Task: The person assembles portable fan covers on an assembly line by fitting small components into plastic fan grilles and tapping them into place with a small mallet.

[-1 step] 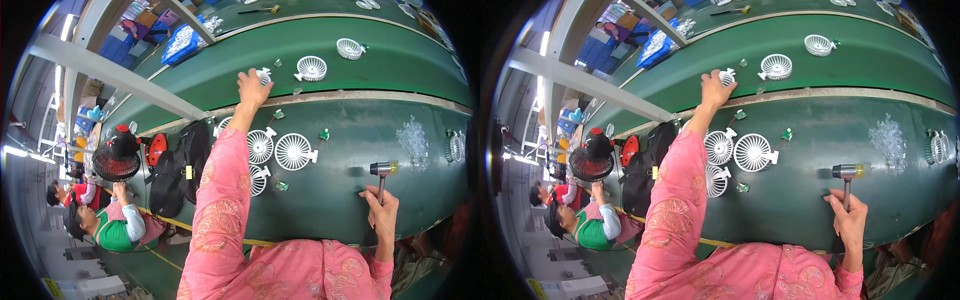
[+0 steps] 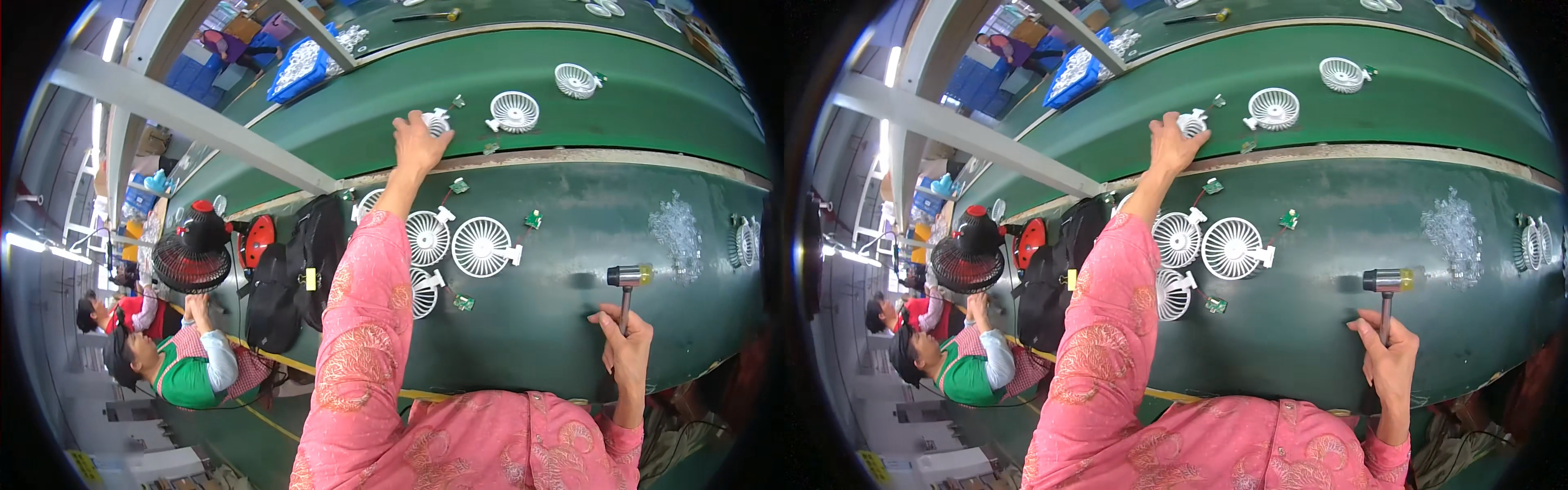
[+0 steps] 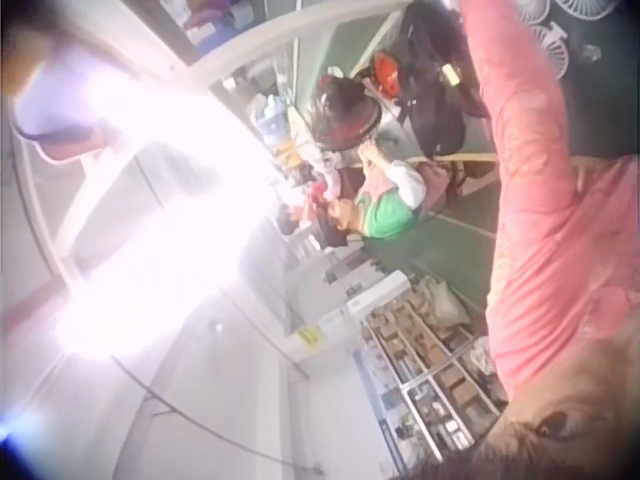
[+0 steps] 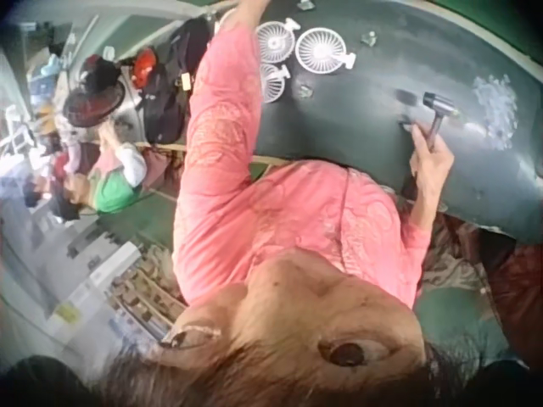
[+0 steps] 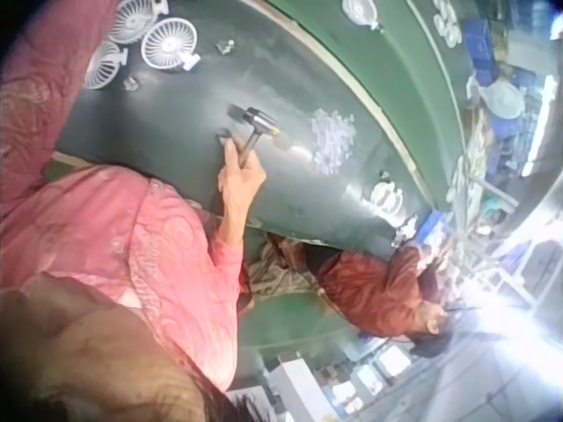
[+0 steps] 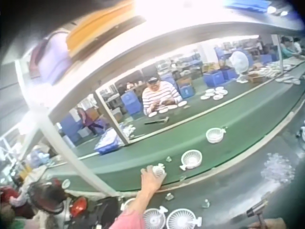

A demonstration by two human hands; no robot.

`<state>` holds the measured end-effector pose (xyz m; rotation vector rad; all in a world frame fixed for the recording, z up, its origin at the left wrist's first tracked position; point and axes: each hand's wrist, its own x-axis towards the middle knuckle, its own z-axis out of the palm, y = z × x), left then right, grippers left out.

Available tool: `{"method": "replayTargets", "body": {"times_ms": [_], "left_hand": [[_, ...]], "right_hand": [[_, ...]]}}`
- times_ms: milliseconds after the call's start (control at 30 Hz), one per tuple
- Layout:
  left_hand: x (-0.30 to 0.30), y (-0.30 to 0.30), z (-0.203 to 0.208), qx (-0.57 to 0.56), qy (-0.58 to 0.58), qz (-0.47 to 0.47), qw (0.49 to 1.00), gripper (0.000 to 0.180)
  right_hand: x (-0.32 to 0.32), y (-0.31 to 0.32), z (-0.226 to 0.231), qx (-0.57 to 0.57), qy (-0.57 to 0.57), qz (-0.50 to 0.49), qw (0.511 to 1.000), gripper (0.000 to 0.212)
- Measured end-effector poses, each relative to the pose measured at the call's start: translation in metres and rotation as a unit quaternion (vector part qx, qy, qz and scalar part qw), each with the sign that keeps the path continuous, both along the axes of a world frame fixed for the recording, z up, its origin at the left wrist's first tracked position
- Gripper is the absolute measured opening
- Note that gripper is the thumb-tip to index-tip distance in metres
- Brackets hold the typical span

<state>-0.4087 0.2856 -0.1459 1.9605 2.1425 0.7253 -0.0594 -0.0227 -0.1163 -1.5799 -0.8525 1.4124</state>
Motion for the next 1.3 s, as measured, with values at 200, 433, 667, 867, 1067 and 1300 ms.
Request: {"method": "replayTargets", "body": {"times_ms": [200,433,667,867,1067,1300], "left_hand": [[0.042,-0.056,0.064,-0.089,-0.674,-0.123,0.723,0.053],[0.107,-0.165,0.089,-0.208,-0.848,-0.15,0.463,0.067],[0.179,-0.24,0.047,-0.181,-0.896,-0.124,0.385,0.044],[0.183,-0.268,0.037,-0.149,-0.831,-0.116,0.523,0.033],[0.177,-0.281,0.025,-0.251,-0.763,-0.141,0.578,0.041],[0.15,-0.298,0.037,-0.413,-0.618,-0.281,0.607,0.031]], "right_hand": [[0.005,-0.003,-0.003,0.061,-0.037,-0.046,0.996,0.02],[-0.026,0.003,0.017,0.155,-0.051,-0.06,0.985,0.025],[-0.041,-0.01,0.014,0.197,-0.028,-0.043,0.979,0.033],[-0.04,-0.004,0.01,0.188,-0.042,-0.044,0.98,0.044],[-0.022,0.012,0.016,0.201,-0.021,-0.074,0.976,0.031],[0.011,0.029,0.029,0.207,-0.089,-0.06,0.973,0.024]]}}
